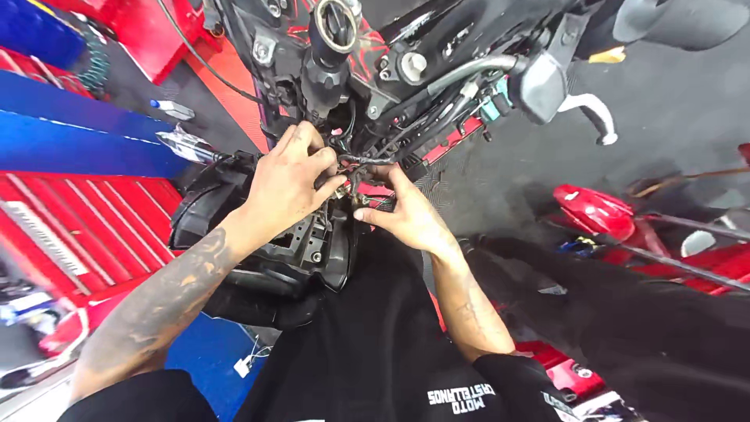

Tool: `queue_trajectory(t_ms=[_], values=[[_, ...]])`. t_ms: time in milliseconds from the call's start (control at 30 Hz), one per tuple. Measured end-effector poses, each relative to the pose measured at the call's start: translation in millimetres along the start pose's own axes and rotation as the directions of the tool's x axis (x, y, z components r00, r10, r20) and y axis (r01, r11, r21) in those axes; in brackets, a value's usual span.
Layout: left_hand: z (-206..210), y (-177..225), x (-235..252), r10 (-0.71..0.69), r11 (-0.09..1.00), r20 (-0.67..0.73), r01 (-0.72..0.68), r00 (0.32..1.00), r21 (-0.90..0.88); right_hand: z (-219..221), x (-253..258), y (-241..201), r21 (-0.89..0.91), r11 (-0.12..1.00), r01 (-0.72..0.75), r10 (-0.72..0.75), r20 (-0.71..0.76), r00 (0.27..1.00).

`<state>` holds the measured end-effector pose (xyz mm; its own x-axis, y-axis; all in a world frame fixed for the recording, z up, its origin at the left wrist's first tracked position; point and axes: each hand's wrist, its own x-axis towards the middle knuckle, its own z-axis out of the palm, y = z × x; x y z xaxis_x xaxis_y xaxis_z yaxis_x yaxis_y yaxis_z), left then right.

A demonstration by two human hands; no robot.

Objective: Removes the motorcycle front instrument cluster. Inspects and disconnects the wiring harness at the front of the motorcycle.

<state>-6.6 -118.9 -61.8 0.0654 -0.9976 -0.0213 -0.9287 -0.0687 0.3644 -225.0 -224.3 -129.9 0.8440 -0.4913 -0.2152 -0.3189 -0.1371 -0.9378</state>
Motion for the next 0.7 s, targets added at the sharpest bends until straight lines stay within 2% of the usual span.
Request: queue_trajectory(t_ms=[133, 200, 267, 333, 433, 500, 567, 633, 700], values=[[0.2, -4.4, 6.5, 0.025, 0.994, -0.057, -0.031, 0.998, -0.109, 24.8, 2.0, -11.0, -0.147, 0.989, 0.034, -0.065, -0.215, 0.974], [1.8, -7.0, 8.2, 0.033, 0.985, -0.078, -0.046, 0.996, -0.169, 22.4, -1.4, -12.5, -0.125, 0.992, -0.012, -0.016, -0.221, 0.975], [4.2, -8.2, 7.1, 0.038, 0.984, -0.082, -0.051, 0.996, -0.168, 9.1, -5.9, -9.1, 0.037, 0.999, -0.008, 0.013, -0.141, 0.990], [8.2, -6.4, 3.9, 0.053, 0.989, -0.102, -0.066, 0.993, -0.130, -3.6, -9.2, -0.6, 0.242, 0.969, 0.038, -0.022, -0.068, 0.997], [15.7, 5.6, -4.4, 0.144, 0.989, -0.166, -0.140, 0.976, 0.040, -17.2, -9.4, 10.8, 0.410, 0.912, 0.026, -0.044, 0.034, 0.998], [19.8, 13.5, -12.4, 0.209, 0.975, -0.160, -0.194, 0.965, 0.105, -20.5, -10.0, 14.9, 0.540, 0.842, -0.013, -0.055, 0.109, 0.993], [21.7, 22.7, -20.2, 0.166, 0.986, -0.082, -0.164, 0.983, 0.041, -21.5, -11.3, 18.5, 0.653, 0.756, -0.047, -0.078, 0.161, 0.984], [23.4, 29.8, -23.6, 0.049, 0.997, 0.039, -0.047, 0.998, -0.066, -22.1, -12.0, 21.1, 0.679, 0.732, -0.049, -0.088, 0.166, 0.982], [27.1, 33.1, -23.8, 0.011, 0.999, 0.071, -0.008, 0.997, -0.042, -21.9, -12.7, 23.2, 0.709, 0.704, -0.038, -0.096, 0.148, 0.984]])
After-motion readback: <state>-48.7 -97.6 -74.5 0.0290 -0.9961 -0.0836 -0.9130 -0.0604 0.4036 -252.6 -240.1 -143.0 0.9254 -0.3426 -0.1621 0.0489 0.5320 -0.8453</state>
